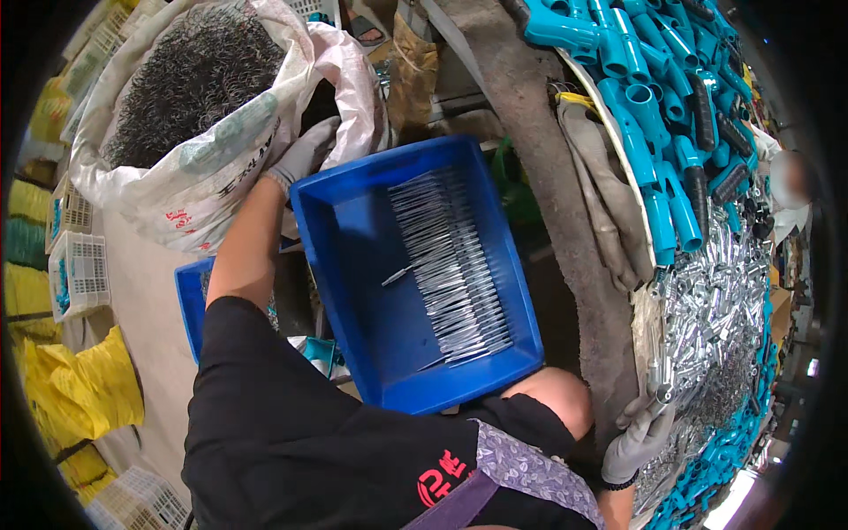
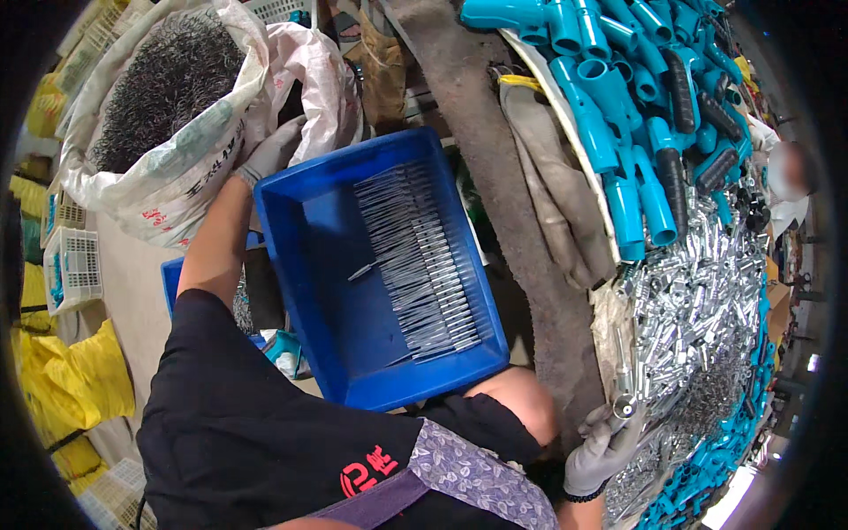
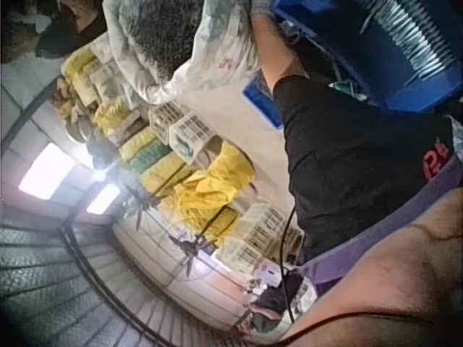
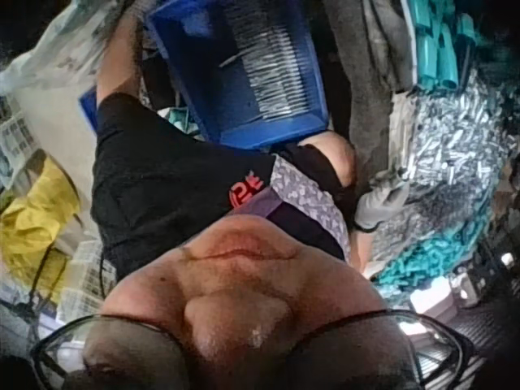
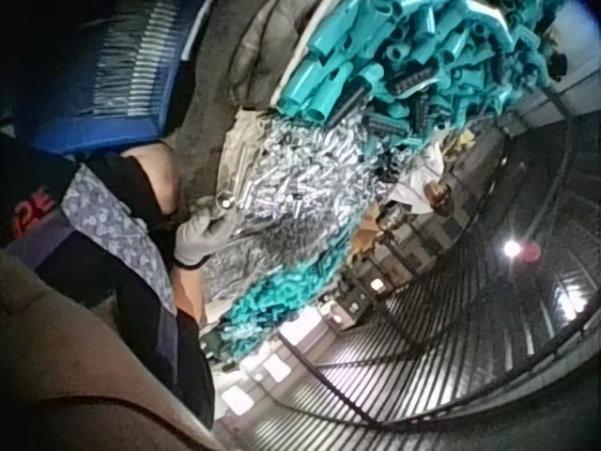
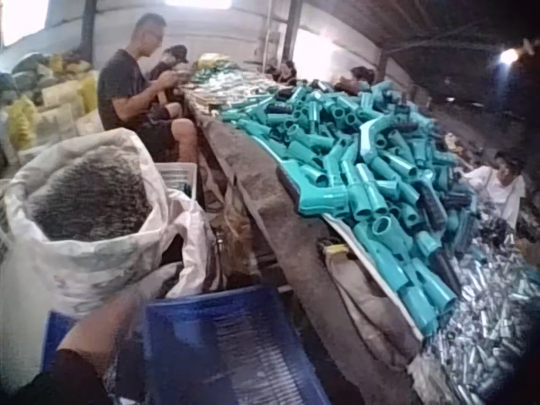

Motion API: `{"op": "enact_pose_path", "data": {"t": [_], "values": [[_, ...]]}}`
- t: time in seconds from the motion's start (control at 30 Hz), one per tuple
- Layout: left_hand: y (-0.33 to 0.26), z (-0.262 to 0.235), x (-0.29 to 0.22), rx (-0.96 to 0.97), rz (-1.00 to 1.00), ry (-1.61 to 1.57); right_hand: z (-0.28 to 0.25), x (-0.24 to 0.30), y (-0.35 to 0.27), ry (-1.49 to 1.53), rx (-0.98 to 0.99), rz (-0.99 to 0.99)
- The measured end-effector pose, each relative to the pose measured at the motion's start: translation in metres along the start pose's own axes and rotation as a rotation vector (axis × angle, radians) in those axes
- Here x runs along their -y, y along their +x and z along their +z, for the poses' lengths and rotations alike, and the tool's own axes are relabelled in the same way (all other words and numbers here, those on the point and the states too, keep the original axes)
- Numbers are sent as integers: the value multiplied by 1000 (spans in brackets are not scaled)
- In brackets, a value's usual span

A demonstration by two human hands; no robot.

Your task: Assembling hardware components including blue plastic handles and metal rods at a factory workbench.

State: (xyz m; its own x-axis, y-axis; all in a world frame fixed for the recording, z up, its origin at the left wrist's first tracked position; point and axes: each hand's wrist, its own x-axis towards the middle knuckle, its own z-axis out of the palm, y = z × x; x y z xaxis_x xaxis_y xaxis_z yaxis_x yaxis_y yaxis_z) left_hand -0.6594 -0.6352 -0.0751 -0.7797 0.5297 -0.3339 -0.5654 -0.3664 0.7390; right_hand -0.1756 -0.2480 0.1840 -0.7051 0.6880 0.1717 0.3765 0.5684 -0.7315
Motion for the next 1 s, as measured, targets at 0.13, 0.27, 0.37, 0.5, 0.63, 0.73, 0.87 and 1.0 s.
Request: {"op": "enact_pose_path", "data": {"t": [0.13, 0.27, 0.37, 0.5, 0.63, 0.73, 0.87, 1.0], "values": [[24, -12, 22, 127, -360, 390, 0, -11, -4, 48, -9, -106], [62, -46, 31, 104, -82, 765, -8, -16, -7, 12, -9, -120], [66, -63, 23, -705, 294, 1214, -2, 2, -7, -54, -37, -79], [74, -108, 41, -782, -131, 1900, -9, -6, -4, -164, 0, -126], [128, -127, 74, -449, 379, 2505, -15, -10, -9, -157, -1, -79], [118, -96, 63, -423, 122, 2333, -18, -16, -13, -44, -14, -65], [113, -131, 22, -932, 54, 2009, -24, -18, -14, -36, 42, 7], [121, -128, 26, -818, 7, 2264, -26, -13, -17, -110, 91, 28]]}}
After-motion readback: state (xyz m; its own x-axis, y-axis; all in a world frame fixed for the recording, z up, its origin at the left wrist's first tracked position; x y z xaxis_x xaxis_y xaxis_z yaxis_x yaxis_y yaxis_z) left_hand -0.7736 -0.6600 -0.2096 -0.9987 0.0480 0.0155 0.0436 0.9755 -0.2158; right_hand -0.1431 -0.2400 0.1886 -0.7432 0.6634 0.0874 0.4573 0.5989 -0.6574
